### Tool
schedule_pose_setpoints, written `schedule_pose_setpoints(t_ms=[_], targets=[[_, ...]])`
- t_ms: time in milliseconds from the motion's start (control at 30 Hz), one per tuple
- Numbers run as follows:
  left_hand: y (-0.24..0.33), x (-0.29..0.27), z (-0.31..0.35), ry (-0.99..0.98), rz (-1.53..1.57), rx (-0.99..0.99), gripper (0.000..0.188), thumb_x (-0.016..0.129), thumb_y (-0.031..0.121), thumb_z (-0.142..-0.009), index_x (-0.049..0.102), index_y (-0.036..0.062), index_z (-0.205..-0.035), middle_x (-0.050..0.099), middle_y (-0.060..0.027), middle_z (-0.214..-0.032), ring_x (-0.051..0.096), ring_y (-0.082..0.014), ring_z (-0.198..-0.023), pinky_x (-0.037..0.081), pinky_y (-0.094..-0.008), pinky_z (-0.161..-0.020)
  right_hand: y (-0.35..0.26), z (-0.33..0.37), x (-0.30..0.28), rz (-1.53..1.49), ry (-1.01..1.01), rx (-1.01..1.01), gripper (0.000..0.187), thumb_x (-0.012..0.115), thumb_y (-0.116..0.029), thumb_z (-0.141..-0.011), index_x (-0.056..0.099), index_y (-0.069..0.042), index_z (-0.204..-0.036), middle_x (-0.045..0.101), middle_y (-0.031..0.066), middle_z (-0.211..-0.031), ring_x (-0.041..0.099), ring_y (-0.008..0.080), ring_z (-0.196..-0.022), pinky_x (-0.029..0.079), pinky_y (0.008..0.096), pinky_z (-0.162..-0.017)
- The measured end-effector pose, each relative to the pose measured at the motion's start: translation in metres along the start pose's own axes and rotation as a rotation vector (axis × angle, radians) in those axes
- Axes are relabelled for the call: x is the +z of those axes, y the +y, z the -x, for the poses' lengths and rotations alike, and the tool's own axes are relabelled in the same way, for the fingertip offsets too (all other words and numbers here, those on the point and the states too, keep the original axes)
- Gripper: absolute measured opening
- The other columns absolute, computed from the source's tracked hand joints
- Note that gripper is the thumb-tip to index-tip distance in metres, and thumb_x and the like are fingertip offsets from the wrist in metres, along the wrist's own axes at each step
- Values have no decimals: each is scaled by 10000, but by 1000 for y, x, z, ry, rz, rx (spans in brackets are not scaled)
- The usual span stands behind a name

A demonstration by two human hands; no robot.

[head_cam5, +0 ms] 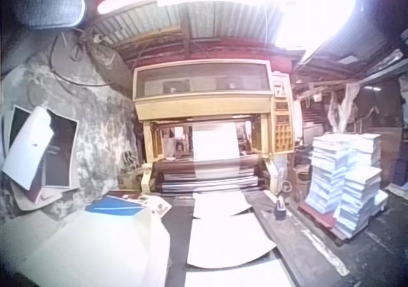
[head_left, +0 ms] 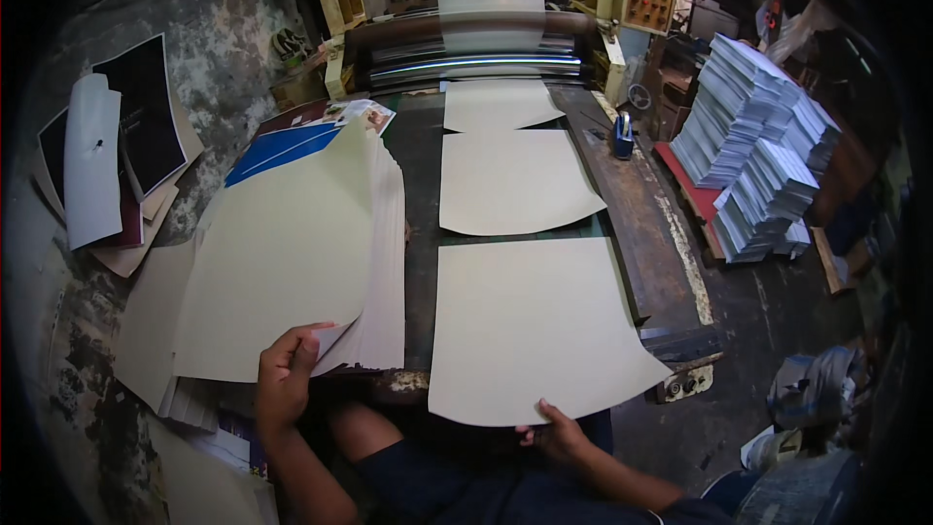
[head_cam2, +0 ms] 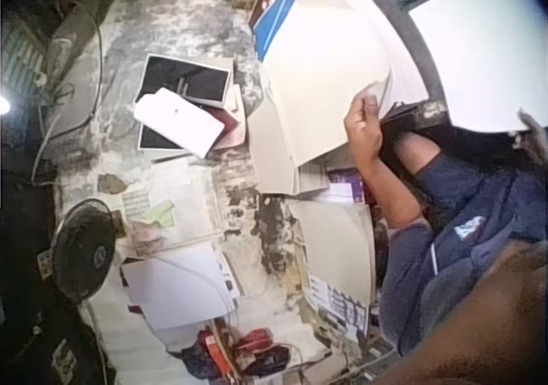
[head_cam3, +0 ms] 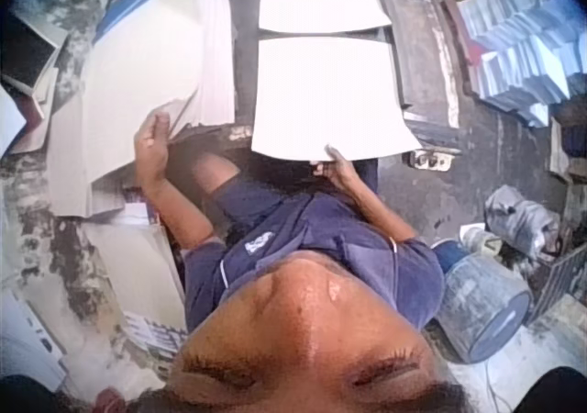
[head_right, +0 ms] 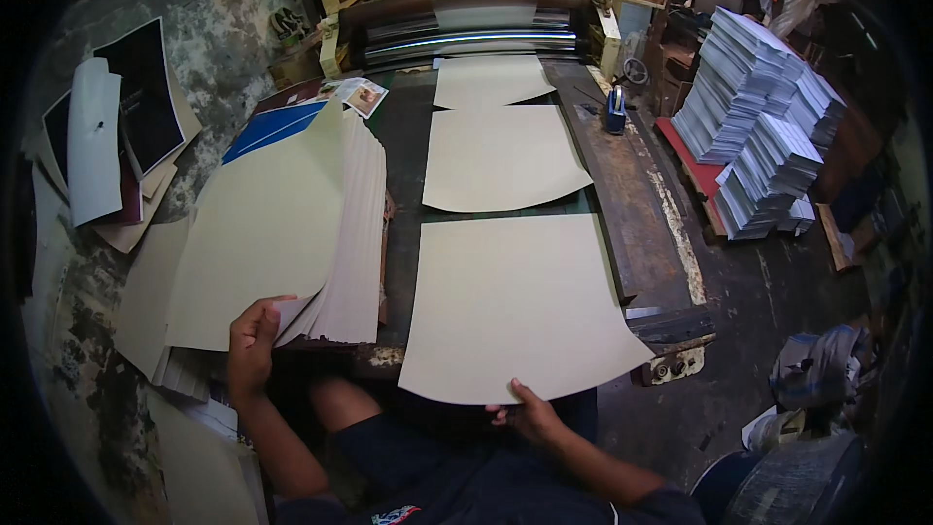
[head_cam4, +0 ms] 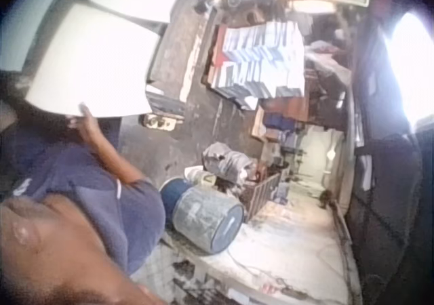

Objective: The person sorts paper sheets by hand, picking up one sheet at a time from a stack and placing it onto another stack on a workbench.

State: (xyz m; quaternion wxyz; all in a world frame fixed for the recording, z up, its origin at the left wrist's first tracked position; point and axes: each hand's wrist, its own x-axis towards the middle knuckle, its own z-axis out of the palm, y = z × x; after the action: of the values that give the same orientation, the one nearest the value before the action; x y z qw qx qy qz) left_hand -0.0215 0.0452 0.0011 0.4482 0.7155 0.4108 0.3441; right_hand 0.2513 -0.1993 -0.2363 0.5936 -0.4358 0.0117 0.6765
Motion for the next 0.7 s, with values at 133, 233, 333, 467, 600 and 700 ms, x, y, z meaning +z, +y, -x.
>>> schedule_pose_setpoints(t_ms=[133, 233, 333, 467, 600, 700], targets=[[1, 21, 7, 215, -196, 70, 389, 463, 281, -1009, 547, -57, -836, 482, -27, -688, 395, -83, -682, 366, -250, -618, -20, -25, 11, -14, -13, -104, 439, 475, -417, -974, 472, -18, -1158, 612, 155, -874, 585, 201, -750, 495, 412, -776], [-5, 31, 6, 391, -59, 109, 381, 472, 281, -1011, 463, 13, -740, 402, 40, -704, 344, -76, -693, 327, -234, -638, -24, -51, 14, -57, 52, -169, 393, 465, -386, -975, 477, -19, -1115, 622, 165, -893, 584, 188, -726, 506, 399, -754], [0, 30, -1, 616, 285, 115, 347, 486, 265, -1003, 525, -1, -784, 504, -8, -767, 435, -97, -769, 391, -251, -759, -25, -72, 16, -70, 131, -297, 390, 462, -390, -974, 435, -43, -1153, 650, 175, -954, 576, 176, -665, 528, 387, -687], [-4, 31, 14, 648, 188, 229, 352, 460, 248, -997, 619, -32, -856, 617, -98, -890, 546, -161, -916, 419, -303, -912, -21, -72, 21, -65, 209, -365, 413, 463, -403, -972, 397, -81, -1221, 639, 155, -1031, 583, 174, -726, 528, 394, -693], [10, 40, 27, 400, -61, 468, 337, 475, 233, -946, 661, 16, -767, 686, -90, -791, 661, -182, -856, 359, -430, -1029, -41, -41, 41, -100, 174, -299, 542, 454, -447, -962, 309, -116, -1366, 560, 134, -1218, 573, 190, -863, 531, 406, -702], [20, 45, 35, 53, -86, 674, 290, 524, 222, -902, 655, 78, -688, 684, 6, -666, 702, -181, -806, 252, -531, -1094, -71, -6, 61, -97, -97, -320, 682, 507, -496, -916, 280, -110, -1431, 511, 130, -1292, 567, 220, -942, 535, 430, -751]])
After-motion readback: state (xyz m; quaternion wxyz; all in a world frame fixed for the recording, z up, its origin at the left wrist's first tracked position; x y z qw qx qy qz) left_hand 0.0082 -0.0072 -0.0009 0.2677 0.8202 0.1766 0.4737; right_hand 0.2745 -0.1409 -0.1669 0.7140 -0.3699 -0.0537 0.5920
